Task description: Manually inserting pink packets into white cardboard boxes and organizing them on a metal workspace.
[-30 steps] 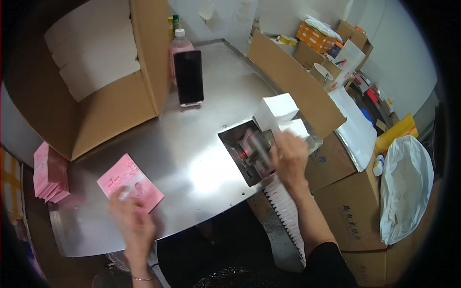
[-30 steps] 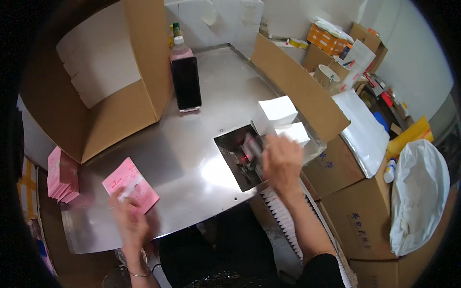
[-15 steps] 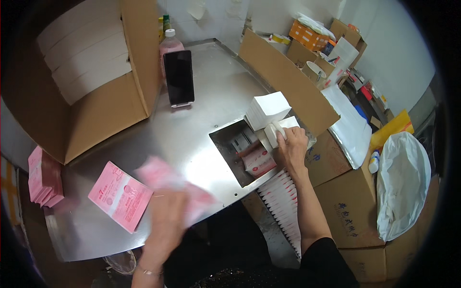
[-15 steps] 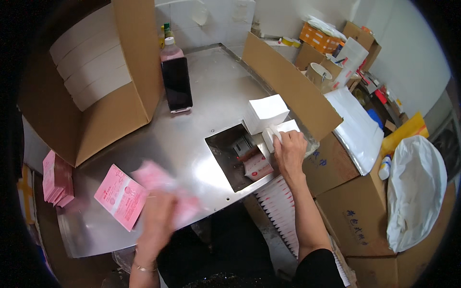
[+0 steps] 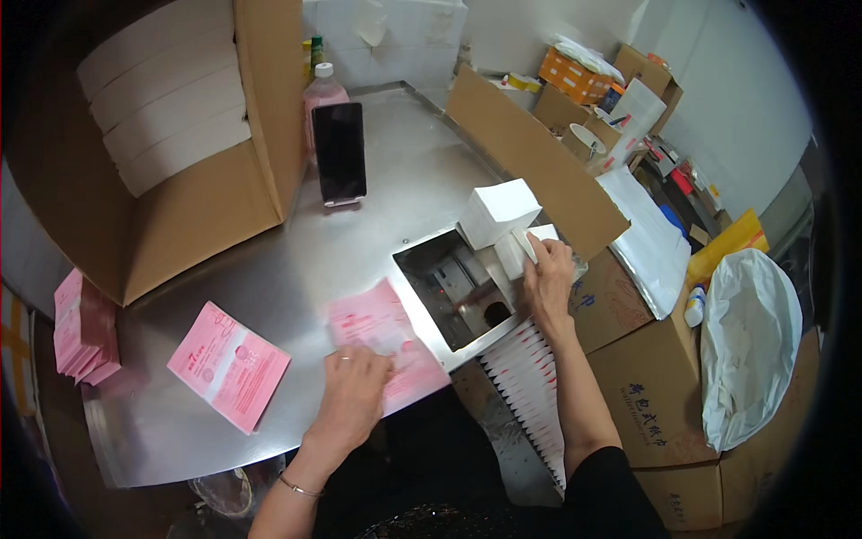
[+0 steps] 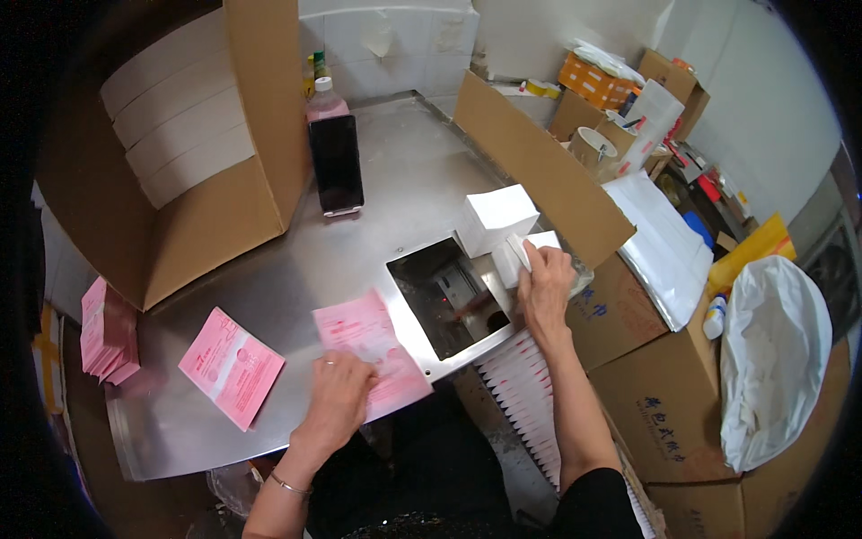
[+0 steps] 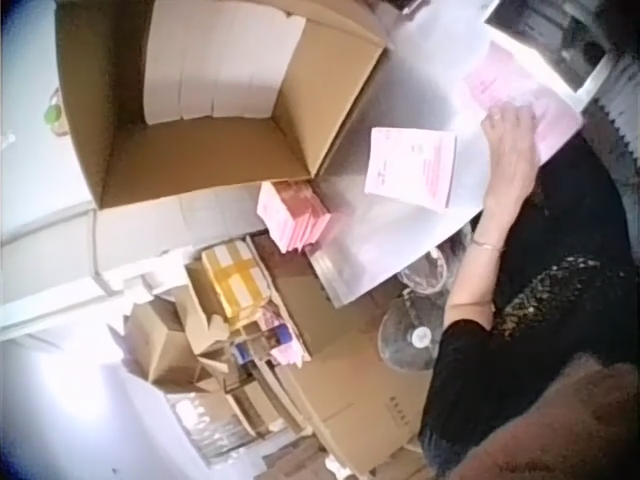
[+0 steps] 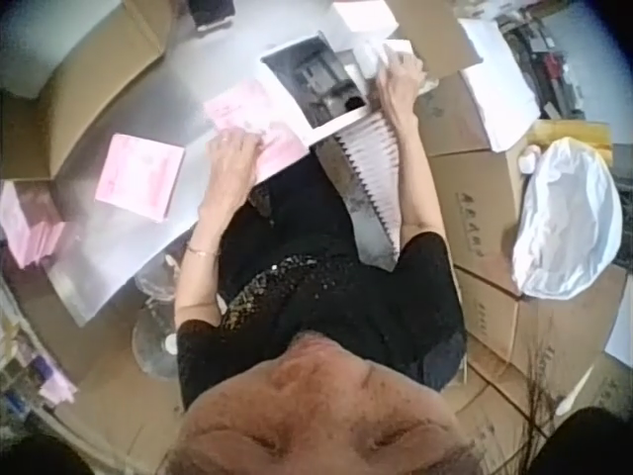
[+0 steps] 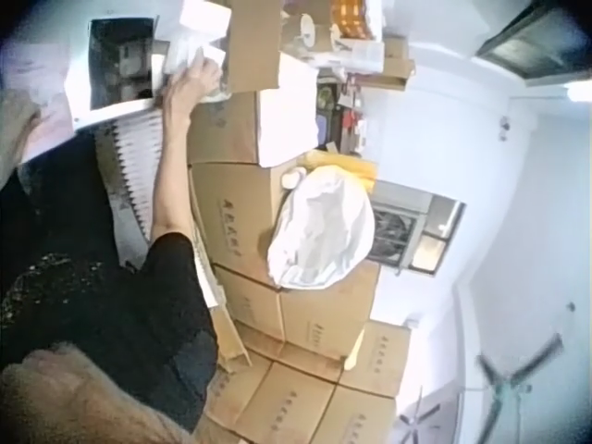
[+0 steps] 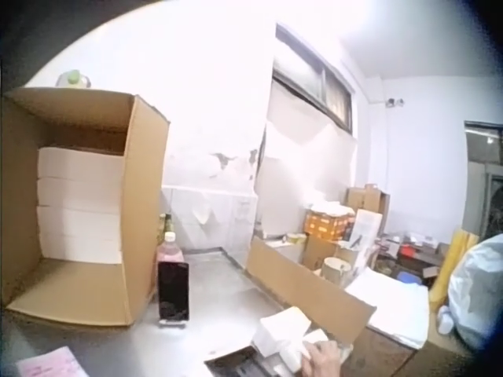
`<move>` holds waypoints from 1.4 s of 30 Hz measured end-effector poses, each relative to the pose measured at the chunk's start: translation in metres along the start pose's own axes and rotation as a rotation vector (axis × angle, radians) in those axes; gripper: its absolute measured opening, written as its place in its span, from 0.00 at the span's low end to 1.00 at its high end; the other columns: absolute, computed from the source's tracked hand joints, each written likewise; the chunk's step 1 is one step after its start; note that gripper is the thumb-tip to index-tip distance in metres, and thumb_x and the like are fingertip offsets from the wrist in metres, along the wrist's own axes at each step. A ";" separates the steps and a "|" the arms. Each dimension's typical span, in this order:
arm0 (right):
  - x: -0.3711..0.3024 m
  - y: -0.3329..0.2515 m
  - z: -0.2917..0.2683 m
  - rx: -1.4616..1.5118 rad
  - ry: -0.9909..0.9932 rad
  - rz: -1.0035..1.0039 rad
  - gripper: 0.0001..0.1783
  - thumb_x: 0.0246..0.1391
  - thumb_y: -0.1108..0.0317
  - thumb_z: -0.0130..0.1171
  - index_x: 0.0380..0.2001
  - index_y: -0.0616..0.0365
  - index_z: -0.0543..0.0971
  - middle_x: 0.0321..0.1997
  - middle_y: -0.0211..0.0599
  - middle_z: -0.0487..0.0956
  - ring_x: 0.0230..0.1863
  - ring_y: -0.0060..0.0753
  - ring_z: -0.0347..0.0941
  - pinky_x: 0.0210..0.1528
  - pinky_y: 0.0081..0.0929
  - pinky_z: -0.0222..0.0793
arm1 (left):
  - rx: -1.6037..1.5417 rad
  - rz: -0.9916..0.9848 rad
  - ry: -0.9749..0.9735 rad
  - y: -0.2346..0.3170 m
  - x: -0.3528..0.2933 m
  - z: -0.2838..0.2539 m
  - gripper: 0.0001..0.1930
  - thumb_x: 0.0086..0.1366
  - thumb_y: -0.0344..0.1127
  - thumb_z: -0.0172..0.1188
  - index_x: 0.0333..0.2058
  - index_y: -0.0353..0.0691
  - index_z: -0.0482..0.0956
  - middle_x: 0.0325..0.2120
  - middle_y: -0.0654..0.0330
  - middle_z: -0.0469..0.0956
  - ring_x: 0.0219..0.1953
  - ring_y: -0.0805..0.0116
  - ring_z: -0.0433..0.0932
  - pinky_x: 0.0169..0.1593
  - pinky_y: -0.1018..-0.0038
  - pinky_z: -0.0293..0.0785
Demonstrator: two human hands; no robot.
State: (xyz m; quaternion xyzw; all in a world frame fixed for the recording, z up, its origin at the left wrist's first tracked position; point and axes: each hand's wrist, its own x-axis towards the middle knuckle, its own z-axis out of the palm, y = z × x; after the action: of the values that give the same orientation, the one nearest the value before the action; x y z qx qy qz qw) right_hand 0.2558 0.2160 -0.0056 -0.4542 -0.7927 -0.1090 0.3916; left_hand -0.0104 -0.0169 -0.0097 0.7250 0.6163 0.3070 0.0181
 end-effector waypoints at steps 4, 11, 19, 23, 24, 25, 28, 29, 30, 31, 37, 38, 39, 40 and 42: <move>-0.011 -0.055 -0.003 0.189 -0.088 -0.135 0.24 0.52 0.79 0.55 0.55 0.62 0.75 0.53 0.50 0.77 0.55 0.54 0.74 0.57 0.50 0.67 | -0.107 0.093 -0.051 -0.001 0.001 0.004 0.16 0.55 0.27 0.64 0.43 0.38 0.76 0.42 0.50 0.71 0.46 0.50 0.70 0.52 0.56 0.64; -0.065 -0.157 -0.011 0.308 -0.350 -0.559 0.24 0.48 0.68 0.61 0.50 0.62 0.77 0.46 0.46 0.77 0.52 0.46 0.76 0.69 0.72 0.47 | 0.141 -0.166 0.039 0.010 -0.001 -0.001 0.41 0.44 0.49 0.73 0.58 0.39 0.72 0.67 0.41 0.58 0.63 0.36 0.61 0.62 0.43 0.56; -0.047 -0.149 -0.018 0.466 -0.336 -0.499 0.19 0.46 0.73 0.57 0.44 0.67 0.76 0.47 0.51 0.77 0.54 0.51 0.74 0.68 0.56 0.56 | 0.191 -0.138 -0.025 -0.006 0.002 -0.001 0.33 0.53 0.49 0.67 0.58 0.44 0.74 0.66 0.43 0.61 0.68 0.35 0.56 0.63 0.40 0.54; 0.001 -0.059 -0.010 -0.294 -0.026 -0.137 0.12 0.55 0.69 0.59 0.42 0.63 0.76 0.41 0.46 0.76 0.47 0.49 0.73 0.55 0.53 0.64 | 0.323 -0.237 0.052 0.005 0.010 0.003 0.30 0.55 0.52 0.66 0.55 0.47 0.78 0.55 0.48 0.71 0.49 0.46 0.69 0.46 0.53 0.61; 0.001 -0.034 -0.005 -0.356 -0.072 -0.132 0.10 0.56 0.68 0.59 0.39 0.62 0.77 0.38 0.44 0.75 0.45 0.49 0.72 0.51 0.52 0.64 | 0.329 -0.226 0.093 0.006 0.013 0.008 0.29 0.55 0.52 0.66 0.54 0.48 0.78 0.51 0.49 0.71 0.44 0.49 0.69 0.42 0.56 0.60; -0.001 -0.018 -0.001 -0.412 -0.122 -0.128 0.09 0.57 0.67 0.60 0.36 0.61 0.79 0.35 0.43 0.74 0.42 0.48 0.71 0.48 0.51 0.64 | 0.326 -0.219 0.096 0.008 0.014 0.007 0.29 0.55 0.52 0.66 0.54 0.48 0.78 0.51 0.49 0.71 0.44 0.49 0.69 0.42 0.56 0.60; -0.002 -0.006 0.006 -0.265 -0.123 -0.062 0.08 0.56 0.67 0.61 0.29 0.61 0.80 0.32 0.42 0.74 0.40 0.47 0.71 0.45 0.49 0.64 | 0.337 -0.243 0.069 0.011 0.018 0.000 0.26 0.56 0.52 0.66 0.51 0.46 0.79 0.51 0.48 0.71 0.45 0.50 0.69 0.43 0.55 0.61; -0.003 -0.006 0.005 -0.264 -0.132 -0.059 0.08 0.56 0.67 0.61 0.29 0.61 0.80 0.32 0.42 0.74 0.40 0.47 0.71 0.45 0.49 0.64 | 0.363 -0.183 0.110 0.006 0.019 -0.005 0.24 0.57 0.51 0.65 0.49 0.44 0.79 0.51 0.48 0.72 0.44 0.50 0.69 0.43 0.55 0.61; 0.000 -0.007 0.004 -0.217 -0.113 -0.008 0.09 0.56 0.67 0.60 0.26 0.61 0.80 0.31 0.42 0.74 0.39 0.47 0.71 0.43 0.48 0.64 | 0.389 -0.123 0.150 0.004 0.020 -0.007 0.23 0.58 0.50 0.65 0.47 0.42 0.78 0.50 0.48 0.72 0.44 0.51 0.69 0.44 0.54 0.61; 0.002 -0.007 0.003 -0.171 -0.094 0.044 0.11 0.56 0.68 0.60 0.23 0.61 0.79 0.30 0.41 0.74 0.39 0.46 0.71 0.41 0.47 0.64 | 0.387 -0.124 0.140 0.004 0.020 -0.008 0.23 0.58 0.50 0.65 0.47 0.42 0.78 0.50 0.48 0.72 0.44 0.51 0.69 0.44 0.54 0.61; -0.005 -0.008 -0.009 0.018 0.009 -0.004 0.14 0.52 0.79 0.57 0.43 0.64 0.81 0.39 0.50 0.78 0.45 0.53 0.74 0.47 0.45 0.69 | 0.298 -0.193 -0.093 0.017 0.019 -0.002 0.20 0.58 0.42 0.64 0.46 0.37 0.77 0.46 0.49 0.72 0.43 0.53 0.71 0.42 0.56 0.67; -0.007 -0.013 -0.010 0.041 0.012 -0.058 0.19 0.50 0.81 0.56 0.47 0.64 0.80 0.44 0.52 0.80 0.47 0.55 0.75 0.50 0.45 0.70 | 0.193 -0.111 -0.100 0.018 0.018 0.000 0.21 0.57 0.40 0.64 0.48 0.38 0.76 0.45 0.49 0.72 0.43 0.53 0.72 0.41 0.57 0.68; -0.014 -0.037 -0.006 0.190 -0.027 -0.061 0.21 0.50 0.83 0.54 0.50 0.65 0.77 0.50 0.54 0.79 0.51 0.58 0.76 0.57 0.47 0.70 | 0.090 -0.036 -0.110 0.017 0.015 0.002 0.22 0.56 0.38 0.64 0.49 0.38 0.76 0.44 0.50 0.72 0.42 0.53 0.72 0.39 0.59 0.68; -0.026 -0.069 -0.005 0.238 -0.067 -0.217 0.22 0.52 0.82 0.53 0.52 0.65 0.75 0.51 0.54 0.79 0.54 0.57 0.75 0.60 0.48 0.69 | 0.043 -0.041 -0.078 0.011 0.010 0.002 0.26 0.53 0.38 0.66 0.52 0.40 0.75 0.42 0.50 0.71 0.41 0.52 0.72 0.40 0.60 0.68; -0.058 -0.128 -0.027 0.489 -0.225 -0.535 0.19 0.55 0.77 0.55 0.51 0.64 0.77 0.54 0.52 0.77 0.58 0.53 0.74 0.62 0.58 0.67 | 0.018 -0.103 -0.087 0.004 0.012 -0.011 0.29 0.51 0.38 0.67 0.53 0.41 0.75 0.41 0.50 0.71 0.41 0.52 0.72 0.40 0.59 0.68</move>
State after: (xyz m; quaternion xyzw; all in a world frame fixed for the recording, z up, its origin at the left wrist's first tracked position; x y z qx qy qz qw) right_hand 0.1827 0.0924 -0.0059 -0.1337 -0.9240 0.0355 0.3566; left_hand -0.0112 -0.0110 0.0054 0.7051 0.6542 0.2682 0.0542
